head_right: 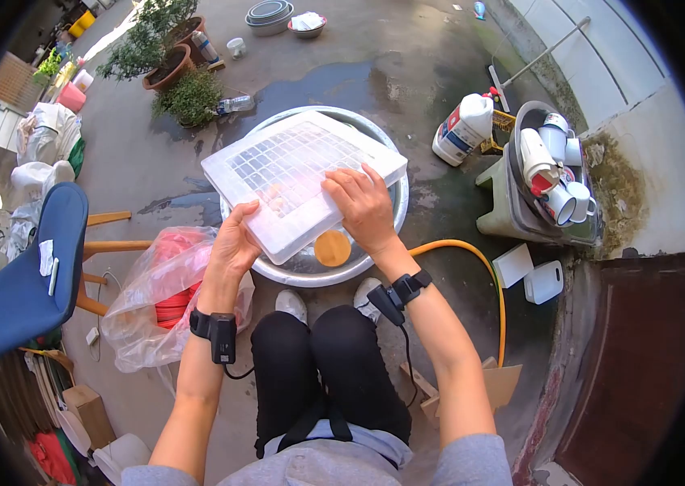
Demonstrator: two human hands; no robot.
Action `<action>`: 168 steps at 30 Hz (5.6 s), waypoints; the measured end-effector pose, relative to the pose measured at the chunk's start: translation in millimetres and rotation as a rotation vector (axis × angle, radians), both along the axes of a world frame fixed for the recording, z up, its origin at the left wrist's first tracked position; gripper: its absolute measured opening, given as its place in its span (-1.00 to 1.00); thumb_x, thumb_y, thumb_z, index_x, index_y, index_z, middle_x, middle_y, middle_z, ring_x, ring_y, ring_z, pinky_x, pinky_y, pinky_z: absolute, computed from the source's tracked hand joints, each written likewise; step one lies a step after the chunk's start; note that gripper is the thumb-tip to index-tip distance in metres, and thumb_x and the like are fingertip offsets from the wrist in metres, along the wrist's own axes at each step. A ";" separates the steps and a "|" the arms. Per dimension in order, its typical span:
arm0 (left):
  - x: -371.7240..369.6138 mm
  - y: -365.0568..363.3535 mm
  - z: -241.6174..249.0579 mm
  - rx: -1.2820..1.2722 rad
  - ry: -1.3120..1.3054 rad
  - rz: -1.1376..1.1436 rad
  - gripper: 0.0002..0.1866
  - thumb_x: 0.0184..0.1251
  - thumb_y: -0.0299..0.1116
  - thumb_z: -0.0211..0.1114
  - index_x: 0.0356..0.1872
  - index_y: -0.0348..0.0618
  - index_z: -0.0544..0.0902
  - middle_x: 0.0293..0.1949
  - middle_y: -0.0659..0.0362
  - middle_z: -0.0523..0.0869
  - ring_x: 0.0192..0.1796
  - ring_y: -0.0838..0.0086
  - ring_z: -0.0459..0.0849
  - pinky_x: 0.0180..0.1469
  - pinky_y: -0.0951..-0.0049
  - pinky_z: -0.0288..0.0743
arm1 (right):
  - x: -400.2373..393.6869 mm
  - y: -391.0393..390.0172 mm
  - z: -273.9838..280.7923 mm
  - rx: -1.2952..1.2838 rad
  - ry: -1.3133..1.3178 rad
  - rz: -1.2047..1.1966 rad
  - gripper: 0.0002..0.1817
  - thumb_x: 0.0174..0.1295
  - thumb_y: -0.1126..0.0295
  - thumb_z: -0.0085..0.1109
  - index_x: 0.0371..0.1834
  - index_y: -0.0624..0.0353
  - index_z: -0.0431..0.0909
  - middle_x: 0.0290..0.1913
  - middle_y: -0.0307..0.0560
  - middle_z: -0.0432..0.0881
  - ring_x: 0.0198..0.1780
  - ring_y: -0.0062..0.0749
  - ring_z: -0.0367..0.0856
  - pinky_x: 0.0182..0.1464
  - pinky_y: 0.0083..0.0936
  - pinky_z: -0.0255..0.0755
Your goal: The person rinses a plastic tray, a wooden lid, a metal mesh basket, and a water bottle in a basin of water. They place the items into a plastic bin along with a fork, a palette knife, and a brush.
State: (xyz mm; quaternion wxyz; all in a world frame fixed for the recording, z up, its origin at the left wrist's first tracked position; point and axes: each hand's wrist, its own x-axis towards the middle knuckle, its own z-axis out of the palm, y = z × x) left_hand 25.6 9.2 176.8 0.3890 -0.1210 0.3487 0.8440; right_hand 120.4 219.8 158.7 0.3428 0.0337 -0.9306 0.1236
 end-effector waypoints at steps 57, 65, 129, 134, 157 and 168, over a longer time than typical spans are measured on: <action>38.0 127.0 -23.2 -0.224 0.070 -0.491 -0.52 0.46 -0.25 0.04 0.27 -0.32 0.29 0.20 -0.06 0.50 0.17 0.29 0.56 0.17 0.41 0.54 | 187.9 198.6 -85.6 -0.193 -0.538 -1.006 -0.61 0.04 0.55 0.12 -0.04 0.11 0.29 -0.21 0.09 0.64 -0.28 0.08 0.67 -0.27 -0.09 0.54; 13.0 117.0 -48.5 -0.226 0.034 -0.467 -0.56 0.43 -0.25 0.09 0.24 -0.25 0.38 0.17 -0.02 0.52 0.14 0.31 0.56 0.14 0.43 0.52 | 163.7 235.2 -110.6 -0.265 -0.675 -1.139 -0.62 0.10 0.49 0.14 -0.01 0.10 0.29 -0.21 0.12 0.67 -0.23 0.11 0.68 -0.22 -0.08 0.56; -3.0 -4.7 -211.9 -0.709 0.086 -0.339 -0.62 0.40 -0.23 0.16 0.17 -0.11 0.49 0.14 0.15 0.56 0.12 0.44 0.54 0.14 0.45 0.41 | -52.3 45.5 -275.0 -0.171 -0.613 -0.591 -0.24 0.26 0.50 -0.05 0.49 0.28 -0.20 0.46 0.33 -0.08 0.47 0.29 -0.11 0.50 -0.04 -0.23; -8.6 4.9 -217.5 -0.630 0.088 -0.335 -0.62 0.42 -0.19 0.14 0.17 -0.09 0.50 0.12 0.19 0.57 0.12 0.46 0.53 0.17 0.44 0.36 | -51.3 45.5 -280.6 -0.314 -0.655 -0.558 -0.49 0.39 0.48 -0.23 0.42 0.23 0.09 0.39 0.28 0.15 0.39 0.08 0.15 0.40 -0.22 0.07; -21.1 35.3 -245.4 -0.487 0.102 -0.288 -0.68 0.41 -0.33 0.19 0.11 -0.20 0.46 -0.09 0.16 0.66 -0.05 0.47 0.65 -0.08 0.43 0.59 | -45.7 -18.3 -223.2 -1.901 -0.900 -0.071 -0.53 0.43 0.09 -0.05 0.16 0.28 0.35 -0.02 -0.08 0.57 -0.06 -0.44 0.63 -0.18 -0.48 0.66; 12.0 16.5 -251.8 -1.123 0.944 -0.732 -0.53 0.13 -0.30 0.39 0.05 -0.24 0.52 -0.08 0.02 0.69 -0.05 0.31 0.68 -0.06 0.35 0.52 | -26.8 10.8 -233.8 -1.444 -0.580 -0.373 -0.47 0.24 0.51 0.17 0.27 0.26 0.25 0.09 0.03 0.53 0.10 -0.37 0.53 0.11 -0.52 0.43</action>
